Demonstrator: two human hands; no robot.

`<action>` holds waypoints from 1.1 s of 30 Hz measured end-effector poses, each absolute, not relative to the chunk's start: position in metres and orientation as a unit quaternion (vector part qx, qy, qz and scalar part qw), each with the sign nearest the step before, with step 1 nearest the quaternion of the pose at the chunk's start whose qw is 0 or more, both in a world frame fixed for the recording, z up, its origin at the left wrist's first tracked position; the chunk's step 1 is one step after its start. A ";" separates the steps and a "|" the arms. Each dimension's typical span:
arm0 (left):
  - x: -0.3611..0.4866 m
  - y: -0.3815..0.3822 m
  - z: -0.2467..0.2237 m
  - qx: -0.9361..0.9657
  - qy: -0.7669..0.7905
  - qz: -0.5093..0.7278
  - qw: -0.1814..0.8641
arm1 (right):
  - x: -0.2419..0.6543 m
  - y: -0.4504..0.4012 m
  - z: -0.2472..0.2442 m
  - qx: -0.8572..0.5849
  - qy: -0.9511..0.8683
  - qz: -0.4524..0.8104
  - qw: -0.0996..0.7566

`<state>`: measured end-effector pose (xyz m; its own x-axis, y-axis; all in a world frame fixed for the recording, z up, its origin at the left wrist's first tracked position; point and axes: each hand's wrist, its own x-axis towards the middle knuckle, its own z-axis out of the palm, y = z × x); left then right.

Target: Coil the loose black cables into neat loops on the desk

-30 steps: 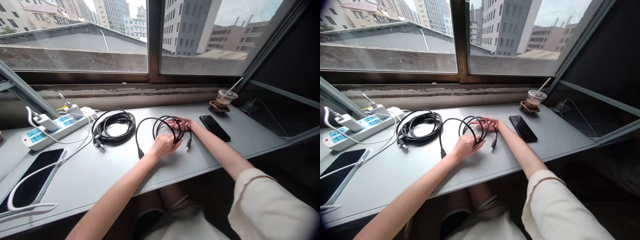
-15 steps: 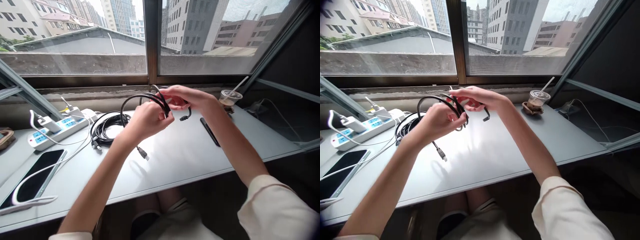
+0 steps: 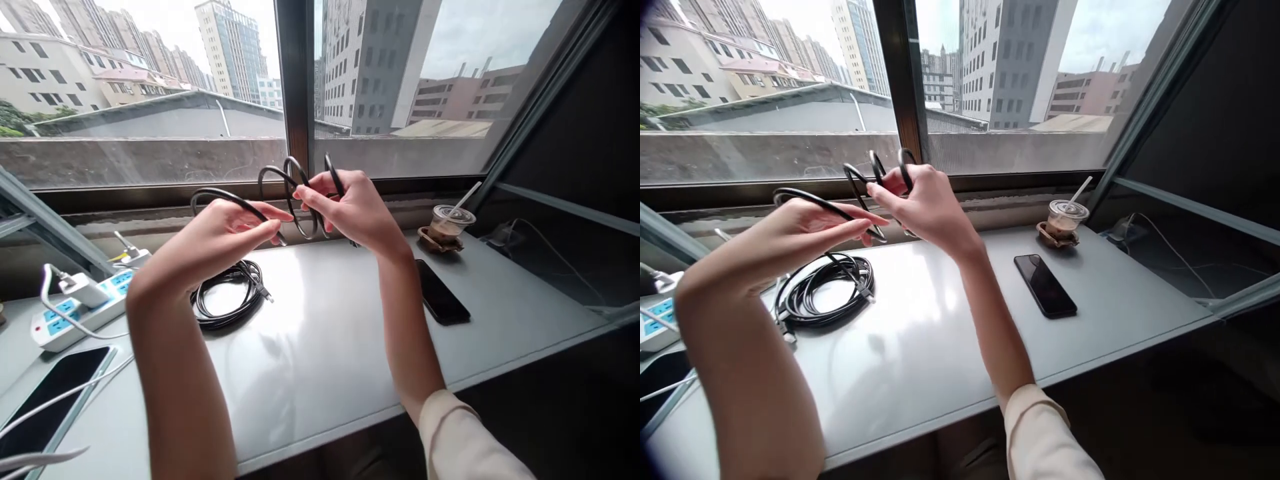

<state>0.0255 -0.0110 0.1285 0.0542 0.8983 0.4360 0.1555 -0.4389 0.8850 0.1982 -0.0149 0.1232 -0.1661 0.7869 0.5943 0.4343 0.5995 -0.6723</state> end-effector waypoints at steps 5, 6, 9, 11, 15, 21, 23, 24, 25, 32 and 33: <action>-0.002 -0.001 0.133 0.688 0.483 0.487 0.237 | 0.211 0.001 0.118 -0.432 -0.697 0.226 0.526; -0.008 0.002 0.132 0.666 0.497 0.518 0.202 | 0.214 0.003 0.118 -0.434 -0.690 0.234 0.529; -0.022 0.012 0.129 0.582 0.514 0.618 0.122 | 0.225 0.003 0.119 -0.428 -0.673 0.258 0.544; -0.029 0.016 0.129 0.518 0.500 0.684 0.118 | 0.233 0.000 0.121 -0.424 -0.666 0.265 0.553; -0.034 0.016 0.136 0.394 0.476 0.767 0.174 | 0.243 -0.006 0.127 -0.431 -0.634 0.235 0.597; -0.025 0.003 0.149 0.373 0.422 0.764 0.314 | 0.246 -0.014 0.130 -0.397 -0.629 0.175 0.645; -0.018 0.000 0.149 0.407 0.418 0.746 0.321 | 0.246 -0.015 0.130 -0.405 -0.652 0.163 0.619; -0.015 0.000 0.149 0.416 0.416 0.745 0.314 | 0.245 -0.015 0.130 -0.413 -0.657 0.150 0.613; -0.012 -0.001 0.148 0.419 0.413 0.748 0.307 | 0.243 -0.014 0.130 -0.420 -0.654 0.135 0.615; 0.019 -0.002 0.146 0.450 0.315 0.801 0.240 | 0.221 -0.003 0.122 -0.415 -0.626 0.213 0.625; 0.025 -0.004 0.146 0.454 0.296 0.807 0.235 | 0.217 -0.002 0.120 -0.416 -0.635 0.244 0.603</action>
